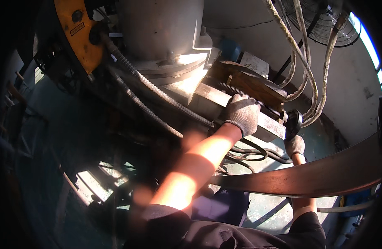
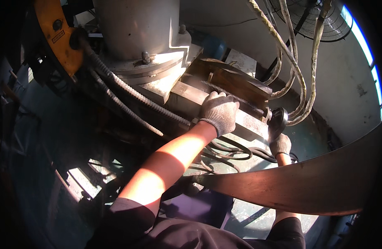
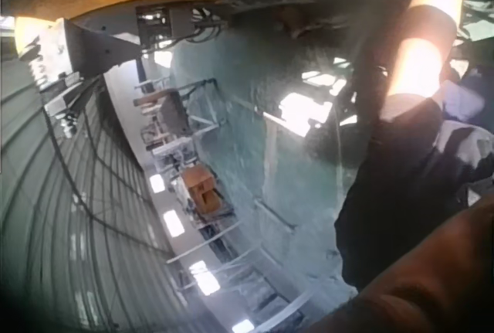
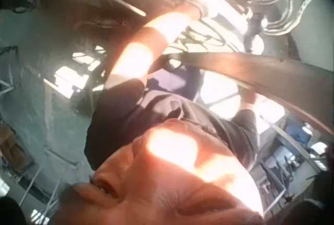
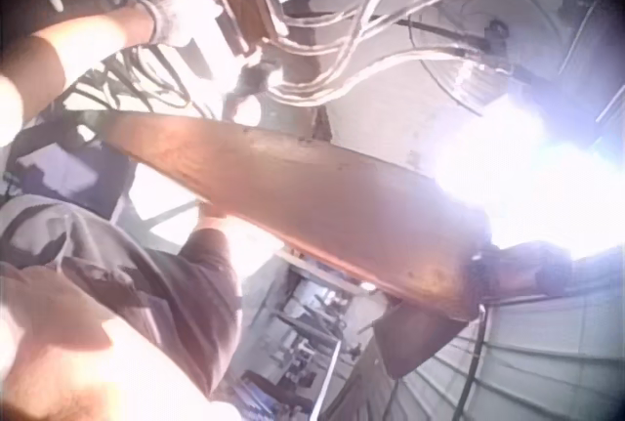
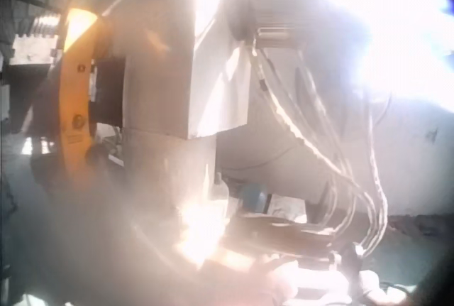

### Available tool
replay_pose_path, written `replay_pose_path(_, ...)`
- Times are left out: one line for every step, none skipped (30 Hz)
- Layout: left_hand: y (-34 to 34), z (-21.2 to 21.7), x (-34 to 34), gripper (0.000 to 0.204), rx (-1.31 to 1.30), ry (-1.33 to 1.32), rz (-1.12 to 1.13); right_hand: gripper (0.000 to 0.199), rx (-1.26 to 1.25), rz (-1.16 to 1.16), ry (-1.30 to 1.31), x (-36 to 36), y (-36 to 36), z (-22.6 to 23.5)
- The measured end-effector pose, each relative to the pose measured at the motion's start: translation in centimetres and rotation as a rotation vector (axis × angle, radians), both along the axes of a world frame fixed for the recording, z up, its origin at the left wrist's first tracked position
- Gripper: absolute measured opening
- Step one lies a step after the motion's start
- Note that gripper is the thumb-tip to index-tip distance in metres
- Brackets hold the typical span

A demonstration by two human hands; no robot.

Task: The person operates a metal bending machine, loading metal rods, adjusting the machine, and removing bent pieces. The person also interacts with a coworker and uses a handheld device.

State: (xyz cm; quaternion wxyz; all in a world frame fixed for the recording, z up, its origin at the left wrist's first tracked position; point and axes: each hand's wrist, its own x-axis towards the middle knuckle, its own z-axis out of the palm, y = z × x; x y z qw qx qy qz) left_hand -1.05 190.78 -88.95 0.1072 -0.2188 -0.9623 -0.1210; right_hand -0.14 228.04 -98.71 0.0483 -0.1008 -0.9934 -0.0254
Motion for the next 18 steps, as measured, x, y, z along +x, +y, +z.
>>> replay_pose_path(-0.6,0.4,0.0,0.018,0.002,-0.005,0.005,0.032,-0.045,-0.030,-0.006,1.0,-2.3,1.5)
replay_pose_path(-1.1,1.0,-0.1,0.018,-0.017,-0.012,-0.003,0.032,-0.035,0.027,-0.013,1.7,-3.5,2.9)
replay_pose_path(-1.8,2.0,-0.3,0.020,-0.021,-0.032,0.000,0.035,-0.033,-0.032,-0.098,1.1,-4.5,4.3)
replay_pose_path(-2.3,3.0,-0.4,0.020,-0.038,-0.062,0.011,0.040,-0.045,-0.002,-0.082,1.6,-5.2,5.7)
replay_pose_path(-2.1,4.0,-0.7,0.021,-0.060,-0.089,0.004,0.047,-0.061,0.010,-0.063,3.1,-6.0,7.3)
replay_pose_path(-1.9,5.4,-1.1,0.021,-0.094,-0.129,-0.021,0.059,-0.118,-0.099,-0.066,4.1,-6.9,8.8)
replay_pose_path(-1.8,6.8,-1.5,0.022,-0.094,-0.146,-0.034,0.064,-0.122,-0.116,0.177,5.1,-6.7,8.6)
replay_pose_path(-2.6,8.9,-1.2,0.024,-0.109,-0.222,-0.041,0.059,-0.168,-0.175,0.293,6.2,-8.9,10.8)
replay_pose_path(-3.3,11.4,-1.1,0.026,-0.137,-0.280,-0.054,0.053,-0.295,-0.202,0.404,7.9,-10.8,13.4)
replay_pose_path(-3.6,13.2,-1.3,0.029,-0.149,-0.311,-0.057,0.050,-0.505,-0.301,0.426,9.7,-14.2,17.0)
replay_pose_path(-4.0,15.0,-1.4,0.033,-0.157,-0.337,-0.069,0.051,-0.792,-0.273,0.418,12.0,-15.4,18.6)
replay_pose_path(-4.3,16.6,-1.0,0.037,-0.107,-0.351,-0.081,0.050,-0.894,-0.287,0.357,14.3,-16.7,19.7)
replay_pose_path(-5.0,17.9,-0.5,0.041,-0.057,-0.367,-0.090,0.049,-0.995,-0.295,0.291,16.4,-18.5,20.5)
replay_pose_path(-5.9,19.2,0.3,0.043,0.007,-0.337,-0.066,0.048,-0.945,-0.229,0.210,18.8,-21.0,22.1)
replay_pose_path(-6.8,20.4,1.0,0.046,0.078,-0.308,-0.037,0.047,-0.886,-0.157,0.125,20.6,-22.9,24.2)
replay_pose_path(-8.1,23.7,2.5,0.046,0.036,-0.395,0.004,0.046,-0.528,0.037,-0.085,21.3,-24.0,25.4)
replay_pose_path(-8.0,27.1,4.0,0.045,-0.016,-0.485,-0.014,0.044,-0.161,0.176,-0.267,23.1,-24.7,26.9)
replay_pose_path(-7.5,29.3,5.1,0.042,-0.022,-0.548,-0.086,0.043,-0.400,0.032,-0.309,25.0,-24.7,28.7)
